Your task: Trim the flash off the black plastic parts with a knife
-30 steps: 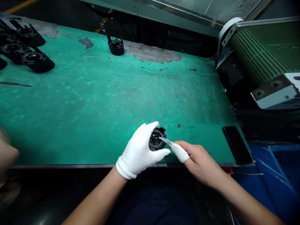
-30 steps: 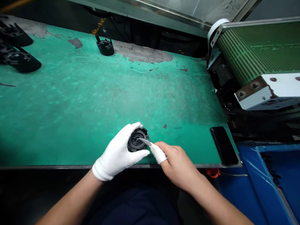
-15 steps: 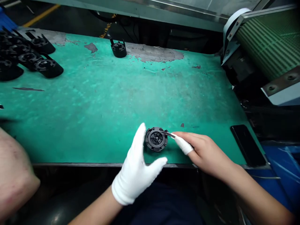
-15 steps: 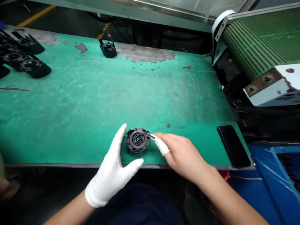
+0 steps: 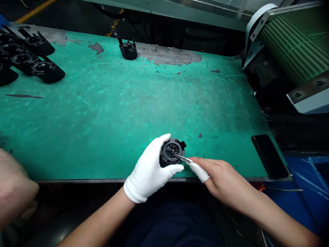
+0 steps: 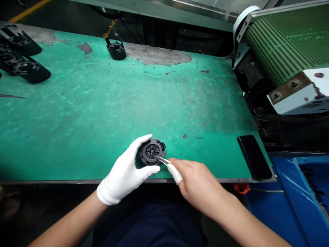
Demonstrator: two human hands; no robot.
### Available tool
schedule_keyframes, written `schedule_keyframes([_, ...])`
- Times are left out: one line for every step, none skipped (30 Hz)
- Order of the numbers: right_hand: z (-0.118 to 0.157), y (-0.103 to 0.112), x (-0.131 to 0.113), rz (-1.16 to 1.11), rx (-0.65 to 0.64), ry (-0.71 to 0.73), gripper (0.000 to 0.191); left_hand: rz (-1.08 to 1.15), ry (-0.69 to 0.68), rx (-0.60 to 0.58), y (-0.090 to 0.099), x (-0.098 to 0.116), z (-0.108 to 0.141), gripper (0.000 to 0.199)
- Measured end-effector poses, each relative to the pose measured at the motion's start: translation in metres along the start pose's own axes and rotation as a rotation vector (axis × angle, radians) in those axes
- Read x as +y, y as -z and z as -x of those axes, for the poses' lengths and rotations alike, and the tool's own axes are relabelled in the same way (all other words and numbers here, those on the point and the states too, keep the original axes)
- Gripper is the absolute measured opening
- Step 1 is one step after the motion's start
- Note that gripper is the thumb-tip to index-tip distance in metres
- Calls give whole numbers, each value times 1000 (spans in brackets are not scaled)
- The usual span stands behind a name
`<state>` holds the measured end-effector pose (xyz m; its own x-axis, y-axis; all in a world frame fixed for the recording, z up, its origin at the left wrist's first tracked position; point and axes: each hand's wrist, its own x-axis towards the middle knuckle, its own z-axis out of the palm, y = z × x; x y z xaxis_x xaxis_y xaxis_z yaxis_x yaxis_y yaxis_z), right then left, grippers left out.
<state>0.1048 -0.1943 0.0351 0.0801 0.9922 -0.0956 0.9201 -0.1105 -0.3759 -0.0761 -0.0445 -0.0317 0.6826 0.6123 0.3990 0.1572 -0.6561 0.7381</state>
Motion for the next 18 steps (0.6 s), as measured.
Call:
schedule_keyframes([1,-2,0,-21,22,-7,48,4,5,4,-1,0,0,86])
schedule_keyframes([2,-4,0,-32,47,-19,48,9,10,7,-1,0,0,86])
schedule_keyframes([3,-6,1,-30,70,-32,48,13,16,12,-2,0,0,86])
schedule_keyframes([4,-9,1,-18,87,-47,49,17,21,22,-3,1,0,86])
schedule_keyframes([4,-12,1,1,95,-58,50,19,27,33,-4,2,1,85])
schedule_keyframes([4,-14,0,18,93,-66,51,20,34,46,-6,3,1,84])
schedule_keyframes([4,-15,-1,22,80,-68,52,21,41,60,-7,5,2,84])
schedule_keyframes([4,-15,-2,7,64,-69,52,20,46,72,-8,6,2,83])
schedule_keyframes([3,-14,-4,-30,47,-73,52,19,51,82,-9,7,3,83])
schedule_keyframes([3,-12,-5,-80,31,-78,52,15,53,91,-11,7,3,83])
schedule_keyframes([3,-9,-6,-140,10,-80,51,10,53,100,-12,7,3,83])
schedule_keyframes([3,-6,-7,-201,-7,-80,50,4,55,116,-14,7,4,84])
schedule_keyframes([2,-5,-7,-259,-13,-80,50,-1,59,138,-16,7,4,84])
schedule_keyframes([2,-5,-8,-315,-4,-82,48,-1,67,168,-19,7,5,85])
schedule_keyframes([1,-6,-9,-374,17,-87,45,0,75,203,-22,8,7,85])
schedule_keyframes([0,-10,-10,-439,50,-96,41,3,82,238,-25,9,9,84])
schedule_keyframes([-3,-16,-11,-507,88,-107,38,3,91,267,-27,11,13,82])
schedule_keyframes([-6,-22,-13,-570,130,-118,36,2,103,284,-30,15,18,79])
